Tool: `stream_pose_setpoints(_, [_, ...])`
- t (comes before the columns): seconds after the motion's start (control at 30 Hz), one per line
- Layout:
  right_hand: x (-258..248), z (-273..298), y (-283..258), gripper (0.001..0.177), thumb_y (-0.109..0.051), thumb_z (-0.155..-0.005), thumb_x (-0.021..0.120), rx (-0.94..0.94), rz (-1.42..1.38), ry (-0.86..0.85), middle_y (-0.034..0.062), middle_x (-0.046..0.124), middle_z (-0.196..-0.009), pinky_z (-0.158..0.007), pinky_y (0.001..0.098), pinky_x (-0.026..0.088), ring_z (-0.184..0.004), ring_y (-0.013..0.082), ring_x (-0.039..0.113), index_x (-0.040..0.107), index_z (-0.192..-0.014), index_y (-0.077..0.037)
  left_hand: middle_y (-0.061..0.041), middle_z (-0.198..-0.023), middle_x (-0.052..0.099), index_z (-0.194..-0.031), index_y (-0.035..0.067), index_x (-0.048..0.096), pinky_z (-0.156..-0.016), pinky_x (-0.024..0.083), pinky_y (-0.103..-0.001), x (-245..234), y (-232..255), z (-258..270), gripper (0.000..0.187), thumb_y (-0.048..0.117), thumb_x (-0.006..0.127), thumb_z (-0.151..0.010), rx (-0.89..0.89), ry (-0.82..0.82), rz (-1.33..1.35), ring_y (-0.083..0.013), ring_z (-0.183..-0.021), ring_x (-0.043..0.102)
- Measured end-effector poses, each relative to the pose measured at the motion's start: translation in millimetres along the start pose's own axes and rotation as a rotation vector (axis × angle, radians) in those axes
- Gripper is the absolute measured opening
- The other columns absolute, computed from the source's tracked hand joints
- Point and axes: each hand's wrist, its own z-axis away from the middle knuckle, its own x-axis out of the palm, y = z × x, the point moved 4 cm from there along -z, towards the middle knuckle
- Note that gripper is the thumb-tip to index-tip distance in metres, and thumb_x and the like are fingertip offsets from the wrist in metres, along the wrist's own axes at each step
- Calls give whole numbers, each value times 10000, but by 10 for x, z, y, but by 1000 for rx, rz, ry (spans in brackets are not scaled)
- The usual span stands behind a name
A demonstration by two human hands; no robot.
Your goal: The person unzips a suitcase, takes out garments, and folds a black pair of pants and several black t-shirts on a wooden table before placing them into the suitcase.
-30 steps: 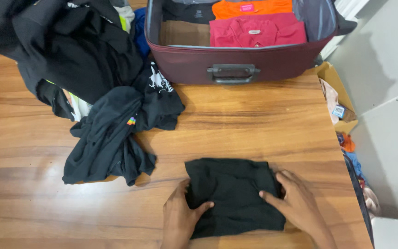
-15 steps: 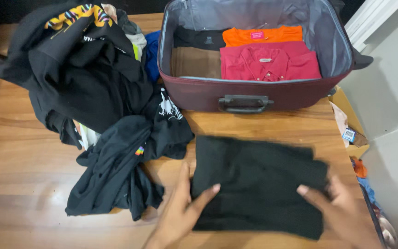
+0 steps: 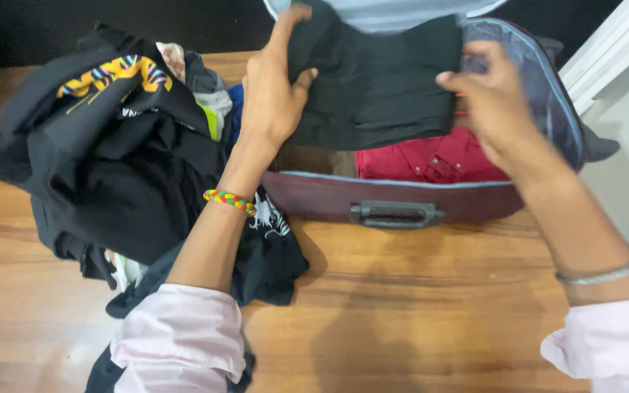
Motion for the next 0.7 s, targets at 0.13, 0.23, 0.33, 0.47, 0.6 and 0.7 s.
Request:
stream_pose_setpoints(0.13, [278,-386,490,574,-96,-990,727,26,18,-18,103,717,-1149,-816,286,612,-994,135,718,376,-1444,-91,-208,-1137,715,-1226,162,612,-883,511,-517,302,-614,60,419,36,778,-862,-150,-103,-134,-444,-1127,642])
stream_pose_setpoints(0.23, [531,-391,580,549,-159,-997,724,123,234,30,111,610,-884,-525,365,375,-654,166,488,365,-1407,-96,-221,-1179,658,-1201,124,632,-898,518,-506,548,-991,279,410,43,784,-828,-216,-250,-261,-456,-1102,637])
stream_pose_setpoints(0.33, [783,-209,639,551,-251,-971,677,461,793,-335,220,695,-868,-558,470,511,-574,281,637,369,-1413,-138,-266,-1341,526,-1121,66,671,-903,527,-466,932,-1337,520,431,45,825,-718,-291,-574,-574,-459,-1164,599])
stream_pose_setpoints(0.47, [891,-85,645,488,-336,-982,606,317,1173,-539,193,734,-943,-751,510,556,-804,359,730,467,-1441,-247,-259,-1436,494,-1180,56,684,-953,557,-445,1025,-1584,629,419,-40,762,-780,-389,-689,-676,-433,-1156,639])
stream_pose_setpoints(0.6, [853,-116,715,418,-394,-958,617,98,1254,-518,189,701,-1073,-877,546,515,-1048,406,653,583,-1362,-293,-187,-1343,571,-1053,88,739,-920,552,-410,1070,-1536,673,317,30,770,-742,-231,-629,-792,-404,-1209,598])
stream_pose_setpoints(0.7, [845,-146,835,353,-413,-978,578,150,1233,-559,147,724,-1105,-905,549,519,-1073,385,665,644,-1304,-294,-141,-1195,696,-1040,120,757,-929,554,-430,1166,-1618,661,215,118,736,-825,-201,-703,-852,-370,-1148,657])
